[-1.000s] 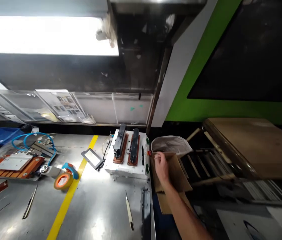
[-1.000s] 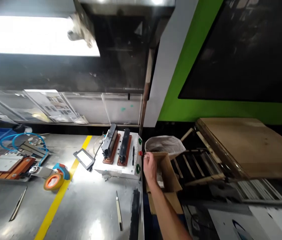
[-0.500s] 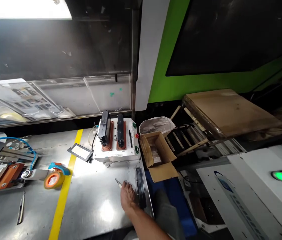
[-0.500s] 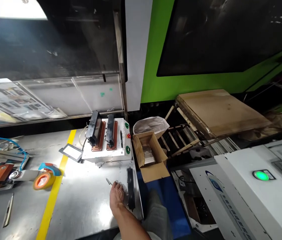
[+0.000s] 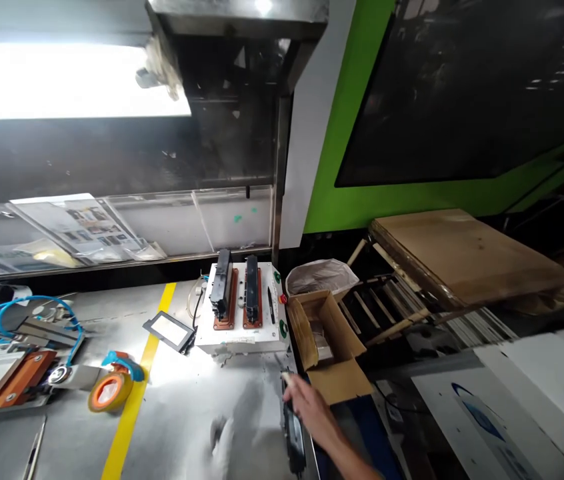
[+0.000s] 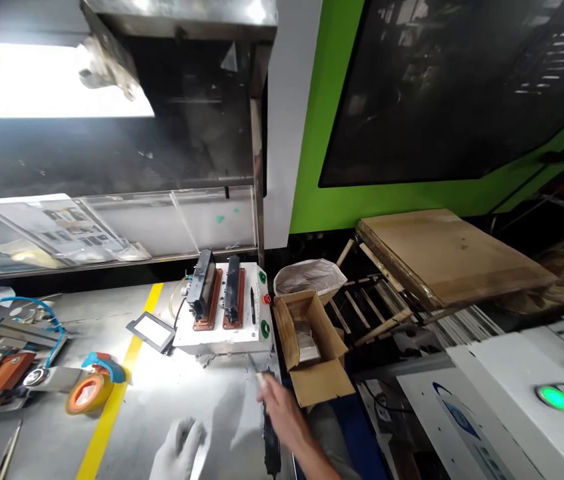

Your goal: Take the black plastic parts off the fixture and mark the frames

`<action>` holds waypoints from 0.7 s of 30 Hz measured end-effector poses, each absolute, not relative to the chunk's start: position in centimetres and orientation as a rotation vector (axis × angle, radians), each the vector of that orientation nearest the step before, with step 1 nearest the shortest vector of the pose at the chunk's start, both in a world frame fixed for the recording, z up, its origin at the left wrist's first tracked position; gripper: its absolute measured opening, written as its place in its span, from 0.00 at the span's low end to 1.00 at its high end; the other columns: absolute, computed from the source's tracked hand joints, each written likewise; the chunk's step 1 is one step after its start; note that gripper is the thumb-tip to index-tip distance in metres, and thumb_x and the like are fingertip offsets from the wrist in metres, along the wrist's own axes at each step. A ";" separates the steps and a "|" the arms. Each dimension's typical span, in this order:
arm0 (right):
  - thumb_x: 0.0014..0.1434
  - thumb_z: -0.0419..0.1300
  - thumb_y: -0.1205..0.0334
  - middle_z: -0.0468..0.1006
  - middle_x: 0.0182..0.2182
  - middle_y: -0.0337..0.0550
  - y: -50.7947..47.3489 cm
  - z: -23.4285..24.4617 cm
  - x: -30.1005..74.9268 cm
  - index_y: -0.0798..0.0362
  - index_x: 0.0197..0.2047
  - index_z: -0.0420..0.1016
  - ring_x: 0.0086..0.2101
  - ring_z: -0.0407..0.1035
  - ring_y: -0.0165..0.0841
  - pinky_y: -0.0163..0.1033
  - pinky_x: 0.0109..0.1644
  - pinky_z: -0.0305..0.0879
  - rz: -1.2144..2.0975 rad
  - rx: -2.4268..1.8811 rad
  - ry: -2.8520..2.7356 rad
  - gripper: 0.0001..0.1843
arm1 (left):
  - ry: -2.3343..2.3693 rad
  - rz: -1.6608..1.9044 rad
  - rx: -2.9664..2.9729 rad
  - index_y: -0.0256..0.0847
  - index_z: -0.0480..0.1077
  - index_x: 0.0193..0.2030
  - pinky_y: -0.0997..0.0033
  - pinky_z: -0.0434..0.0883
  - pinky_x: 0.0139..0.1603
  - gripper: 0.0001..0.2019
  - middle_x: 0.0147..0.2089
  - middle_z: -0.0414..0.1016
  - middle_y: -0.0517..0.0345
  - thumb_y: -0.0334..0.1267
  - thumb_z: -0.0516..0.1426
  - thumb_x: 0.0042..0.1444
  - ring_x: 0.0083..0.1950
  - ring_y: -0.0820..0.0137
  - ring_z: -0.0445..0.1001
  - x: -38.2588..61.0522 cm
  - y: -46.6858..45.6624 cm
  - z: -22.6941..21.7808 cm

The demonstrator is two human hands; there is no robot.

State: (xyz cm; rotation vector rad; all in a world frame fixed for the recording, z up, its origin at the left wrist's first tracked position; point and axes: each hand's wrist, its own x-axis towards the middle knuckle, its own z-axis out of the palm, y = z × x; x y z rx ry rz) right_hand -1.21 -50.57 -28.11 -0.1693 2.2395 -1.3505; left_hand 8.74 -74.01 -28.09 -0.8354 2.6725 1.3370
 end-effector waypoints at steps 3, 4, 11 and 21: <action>0.69 0.45 0.48 0.80 0.39 0.44 -49.9 -25.3 -7.7 0.50 0.52 0.73 0.39 0.73 0.37 0.39 0.44 0.67 -1.426 -0.280 2.462 0.22 | 2.990 1.377 -0.533 0.41 0.72 0.49 0.49 0.71 0.64 0.17 0.54 0.79 0.46 0.50 0.53 0.62 0.59 0.58 0.75 1.5 -72.5 -26.2; 0.69 0.46 0.50 0.80 0.39 0.46 -50.3 -24.6 -9.8 0.51 0.51 0.73 0.40 0.74 0.38 0.40 0.45 0.67 -1.411 -0.343 2.536 0.20 | 3.104 1.313 -0.436 0.41 0.72 0.50 0.46 0.67 0.67 0.17 0.59 0.75 0.44 0.49 0.52 0.63 0.64 0.57 0.71 -0.9 -72.0 -25.6; 0.67 0.45 0.68 0.77 0.49 0.47 -54.7 -22.4 -18.6 0.48 0.66 0.66 0.46 0.73 0.36 0.38 0.50 0.66 -1.183 -0.799 2.724 0.27 | 3.384 0.894 -0.243 0.41 0.65 0.64 0.47 0.66 0.68 0.21 0.72 0.55 0.33 0.39 0.48 0.66 0.72 0.53 0.60 -11.7 -70.8 -26.4; 0.67 0.47 0.73 0.78 0.45 0.41 -56.1 -21.8 -19.4 0.38 0.66 0.67 0.42 0.67 0.37 0.38 0.45 0.61 -0.609 -1.031 2.904 0.30 | 3.267 1.026 -0.278 0.47 0.66 0.65 0.50 0.54 0.76 0.26 0.70 0.64 0.45 0.25 0.45 0.62 0.73 0.58 0.59 -13.4 -71.5 -28.4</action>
